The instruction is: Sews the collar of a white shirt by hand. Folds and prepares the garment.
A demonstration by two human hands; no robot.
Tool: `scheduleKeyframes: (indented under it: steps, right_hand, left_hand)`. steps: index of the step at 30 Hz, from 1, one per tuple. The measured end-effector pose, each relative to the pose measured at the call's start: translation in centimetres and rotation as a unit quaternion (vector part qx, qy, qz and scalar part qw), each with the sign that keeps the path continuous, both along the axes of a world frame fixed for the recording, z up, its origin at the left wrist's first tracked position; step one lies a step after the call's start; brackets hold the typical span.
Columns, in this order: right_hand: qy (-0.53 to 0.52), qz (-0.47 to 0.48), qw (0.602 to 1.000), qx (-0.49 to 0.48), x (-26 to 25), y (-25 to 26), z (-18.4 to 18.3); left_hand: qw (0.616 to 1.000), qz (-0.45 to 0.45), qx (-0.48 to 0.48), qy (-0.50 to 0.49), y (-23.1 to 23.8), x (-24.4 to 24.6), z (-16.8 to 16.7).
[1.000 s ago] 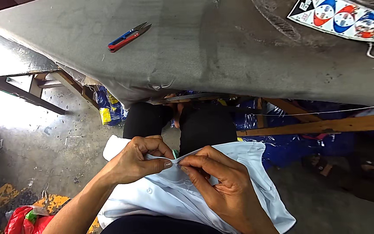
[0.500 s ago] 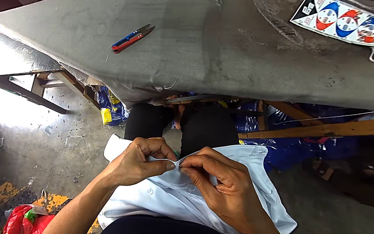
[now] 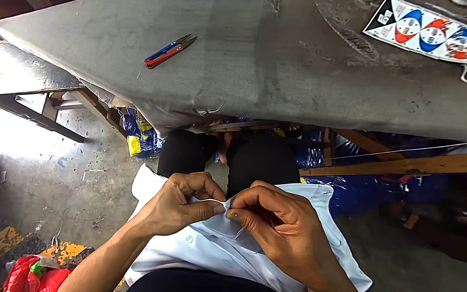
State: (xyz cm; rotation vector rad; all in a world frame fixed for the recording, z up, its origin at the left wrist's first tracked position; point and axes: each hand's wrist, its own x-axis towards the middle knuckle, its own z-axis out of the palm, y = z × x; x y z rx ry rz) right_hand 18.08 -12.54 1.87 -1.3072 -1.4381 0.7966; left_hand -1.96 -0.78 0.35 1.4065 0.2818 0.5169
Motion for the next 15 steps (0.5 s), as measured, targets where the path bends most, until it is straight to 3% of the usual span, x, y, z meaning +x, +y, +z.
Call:
scheduleKeyframes:
  steps: [5,11,15]
  right_hand:
    - [-0.034,0.031,0.999,0.011,1.0,0.3,0.3]
    - [0.06,0.025,0.998,-0.018,1.1,0.8,0.1]
    - [-0.027,0.015,0.999,-0.013,2.4,0.0,-0.1]
  left_hand:
    - [0.999,-0.03,-0.035,-0.01,0.2,0.2,-0.4]
    - [0.999,0.012,-0.039,-0.019,-0.2,0.8,-0.3]
    - [0.998,0.009,-0.055,-0.014,0.3,0.4,-0.3]
